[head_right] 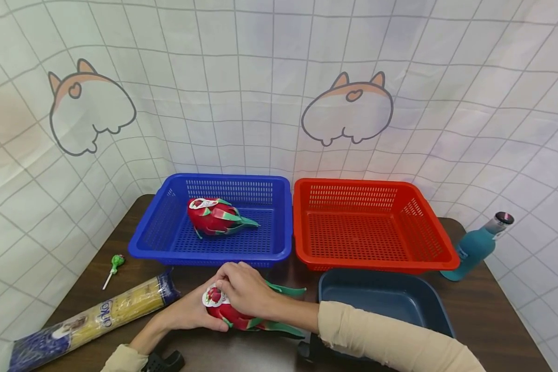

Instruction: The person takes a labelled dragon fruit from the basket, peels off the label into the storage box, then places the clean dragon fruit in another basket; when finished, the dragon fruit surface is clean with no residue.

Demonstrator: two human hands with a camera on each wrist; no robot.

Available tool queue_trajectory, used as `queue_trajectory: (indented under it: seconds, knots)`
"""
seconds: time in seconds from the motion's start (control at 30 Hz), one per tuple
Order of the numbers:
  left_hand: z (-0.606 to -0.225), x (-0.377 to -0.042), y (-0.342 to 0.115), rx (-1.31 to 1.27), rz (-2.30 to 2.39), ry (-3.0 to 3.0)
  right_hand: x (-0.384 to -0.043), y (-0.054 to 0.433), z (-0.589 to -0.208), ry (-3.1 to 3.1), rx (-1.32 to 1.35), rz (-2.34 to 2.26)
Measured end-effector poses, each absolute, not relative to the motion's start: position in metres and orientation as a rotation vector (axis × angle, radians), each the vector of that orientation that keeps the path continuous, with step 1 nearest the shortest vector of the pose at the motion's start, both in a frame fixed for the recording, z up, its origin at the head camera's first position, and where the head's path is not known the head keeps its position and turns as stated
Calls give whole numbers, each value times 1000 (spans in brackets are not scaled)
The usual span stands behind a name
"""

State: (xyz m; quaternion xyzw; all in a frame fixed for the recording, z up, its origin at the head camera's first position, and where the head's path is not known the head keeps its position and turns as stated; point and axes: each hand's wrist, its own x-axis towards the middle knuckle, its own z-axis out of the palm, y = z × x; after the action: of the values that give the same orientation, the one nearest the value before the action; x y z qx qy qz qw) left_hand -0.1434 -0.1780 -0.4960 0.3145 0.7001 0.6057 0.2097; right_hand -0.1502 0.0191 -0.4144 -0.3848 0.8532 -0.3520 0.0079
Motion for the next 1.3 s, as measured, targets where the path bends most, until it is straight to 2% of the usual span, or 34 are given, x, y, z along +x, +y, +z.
queue_trajectory:
  seconds: [0.33, 0.63, 0.93, 1.3]
  knots:
    - [-497, -144, -178, 877, 1627, 2040, -154, 21, -406, 2424, -923, -1223]
    - [-495, -143, -174, 826, 1595, 2096, -160, 34, -391, 2236, -891, -1370]
    - [-490, -140, -174, 633, 1506, 2206, -166, 107, -376, 2120, -1039, -1402]
    - [-489, -139, -173, 637, 1507, 2218, -174, 202, -402, 2190, -1017, -1406]
